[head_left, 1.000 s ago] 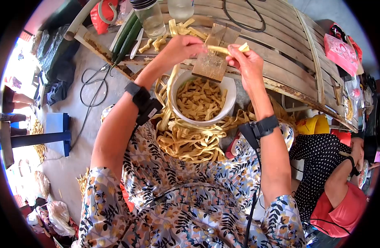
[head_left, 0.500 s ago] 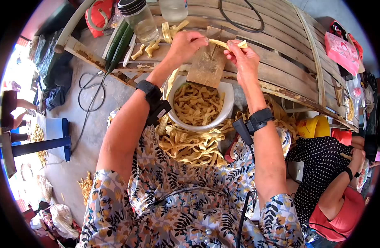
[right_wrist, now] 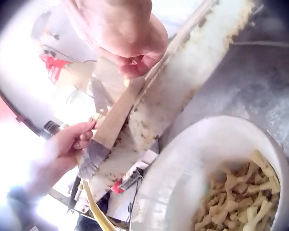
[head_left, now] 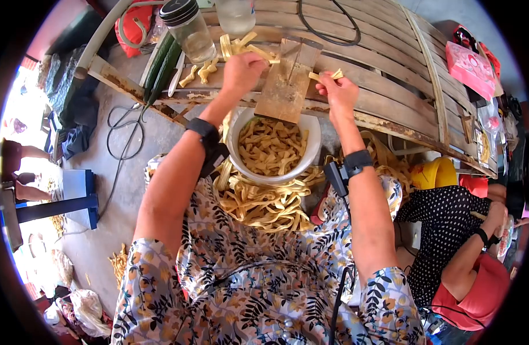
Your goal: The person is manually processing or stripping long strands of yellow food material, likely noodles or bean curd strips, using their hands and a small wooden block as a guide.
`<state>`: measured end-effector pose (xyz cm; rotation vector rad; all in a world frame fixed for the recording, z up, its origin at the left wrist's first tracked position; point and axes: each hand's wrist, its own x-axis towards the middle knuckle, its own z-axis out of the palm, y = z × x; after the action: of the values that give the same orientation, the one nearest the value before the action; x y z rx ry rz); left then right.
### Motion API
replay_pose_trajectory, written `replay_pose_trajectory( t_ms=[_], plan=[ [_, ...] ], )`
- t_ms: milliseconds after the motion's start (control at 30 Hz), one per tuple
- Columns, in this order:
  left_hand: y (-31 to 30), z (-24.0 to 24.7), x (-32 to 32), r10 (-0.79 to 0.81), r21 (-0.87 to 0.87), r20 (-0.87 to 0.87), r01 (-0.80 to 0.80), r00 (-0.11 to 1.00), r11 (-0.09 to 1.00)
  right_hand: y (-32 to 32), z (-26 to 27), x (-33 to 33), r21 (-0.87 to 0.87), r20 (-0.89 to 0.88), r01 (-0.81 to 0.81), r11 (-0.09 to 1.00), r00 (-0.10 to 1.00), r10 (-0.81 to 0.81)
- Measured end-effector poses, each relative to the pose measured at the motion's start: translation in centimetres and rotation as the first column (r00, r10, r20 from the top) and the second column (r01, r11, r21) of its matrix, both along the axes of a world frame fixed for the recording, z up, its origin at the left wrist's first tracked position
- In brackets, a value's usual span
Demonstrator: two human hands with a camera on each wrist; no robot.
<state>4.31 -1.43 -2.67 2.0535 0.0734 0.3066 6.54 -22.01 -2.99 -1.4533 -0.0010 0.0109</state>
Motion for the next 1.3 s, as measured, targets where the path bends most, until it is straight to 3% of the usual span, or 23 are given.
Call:
replay_pose_trajectory(
  t_ms=[100, 200, 333, 400, 500, 533, 600, 633, 667, 733, 800, 833, 933, 967, 1067, 1100, 1133, 1200, 1233, 1300],
  plan=[
    [0.1, 3.0, -2.2, -0.108, -0.262, -0.059, 0.09, 0.992, 0.961, -1.2, 2.7, -1.8, 0.053, -0.102, -0.068, 0.996, 0.992, 0.073],
    [0.3, 4.3, -4.3, -0.347, -0.44, -0.116, 0.265, 0.931, 0.858, -2.9, 2.7, -3.5, 0.189, -0.211, -0.197, 0.962, 0.949, 0.236],
    [-0.5, 4.1, -6.3, -0.486, -0.524, -0.145, 0.35, 0.862, 0.777, -2.2, 3.6, -6.7, -0.037, -0.293, -0.404, 0.914, 0.879, 0.376],
    [-0.7, 3.9, -6.6, -0.518, -0.588, -0.116, 0.362, 0.847, 0.723, -1.8, 3.4, -8.1, -0.189, -0.141, -0.488, 0.852, 0.873, 0.468],
    [-1.6, 4.4, -7.2, -0.527, -0.601, -0.095, 0.373, 0.845, 0.707, -2.3, 3.9, -8.7, -0.492, 0.033, -0.445, 0.748, 0.849, 0.527],
    [-1.8, 4.6, -7.3, -0.52, -0.574, -0.095, 0.381, 0.849, 0.725, -2.4, 4.0, -8.3, -0.492, 0.077, -0.367, 0.789, 0.885, 0.459],
    [-2.3, 4.4, -7.6, -0.533, -0.466, -0.091, 0.437, 0.841, 0.77, -2.8, 4.7, -7.7, -0.208, -0.021, -0.36, 0.91, 0.931, 0.363],
    [-2.7, 4.2, -7.6, -0.554, -0.378, -0.085, 0.488, 0.828, 0.787, -2.4, 5.4, -7.9, -0.176, -0.047, -0.315, 0.933, 0.949, 0.311],
    [-3.1, 4.1, -7.6, -0.576, -0.287, -0.081, 0.534, 0.814, 0.795, -2.1, 5.2, -8.0, -0.137, -0.034, -0.362, 0.922, 0.932, 0.361],
    [-3.8, 4.6, -8.0, -0.599, -0.44, -0.148, 0.49, 0.787, 0.752, -2.1, 4.8, -7.7, -0.068, 0.005, -0.447, 0.892, 0.894, 0.449],
    [-3.2, 5.1, -8.5, -0.628, -0.584, -0.249, 0.403, 0.737, 0.704, -2.6, 4.6, -7.3, -0.109, 0.101, -0.432, 0.895, 0.891, 0.442],
    [-2.6, 4.6, -8.4, -0.7, -0.699, -0.237, 0.382, 0.674, 0.605, -3.0, 4.6, -7.0, -0.138, 0.14, -0.428, 0.893, 0.884, 0.445],
    [-2.4, 3.0, -8.3, -0.68, -0.657, -0.169, 0.432, 0.714, 0.618, -3.7, 4.6, -6.6, -0.27, 0.19, -0.413, 0.87, 0.863, 0.468],
    [-2.5, 2.7, -8.4, -0.609, -0.594, -0.201, 0.399, 0.767, 0.699, -3.8, 5.0, -6.5, -0.292, 0.199, -0.388, 0.874, 0.869, 0.453],
    [-3.7, 3.2, -9.4, -0.389, -0.173, -0.11, 0.368, 0.915, 0.914, -3.9, 5.5, -6.1, -0.346, 0.218, -0.355, 0.869, 0.87, 0.442],
    [-3.9, 1.5, -9.1, -0.326, 0.048, 0.11, 0.323, 0.939, 0.945, -3.5, 5.2, -6.2, -0.38, 0.213, -0.354, 0.855, 0.865, 0.453],
    [-4.3, 1.6, -9.2, -0.347, 0.153, 0.134, 0.327, 0.928, 0.933, -3.3, 4.8, -6.3, -0.419, 0.207, -0.344, 0.84, 0.865, 0.457],
    [-5.3, 2.0, -9.8, -0.406, 0.35, 0.191, 0.325, 0.894, 0.879, -2.5, 3.7, -6.9, -0.623, -0.017, -0.376, 0.686, 0.883, 0.469],
    [-5.6, 2.3, -10.0, -0.432, 0.381, 0.166, 0.347, 0.886, 0.857, -2.0, 3.6, -7.6, -0.339, -0.228, -0.472, 0.814, 0.88, 0.416],
    [-5.7, 2.9, -10.3, -0.465, 0.444, 0.119, 0.372, 0.877, 0.815, -2.1, 3.1, -7.6, -0.377, -0.431, -0.592, 0.712, 0.793, 0.431]
  ],
)
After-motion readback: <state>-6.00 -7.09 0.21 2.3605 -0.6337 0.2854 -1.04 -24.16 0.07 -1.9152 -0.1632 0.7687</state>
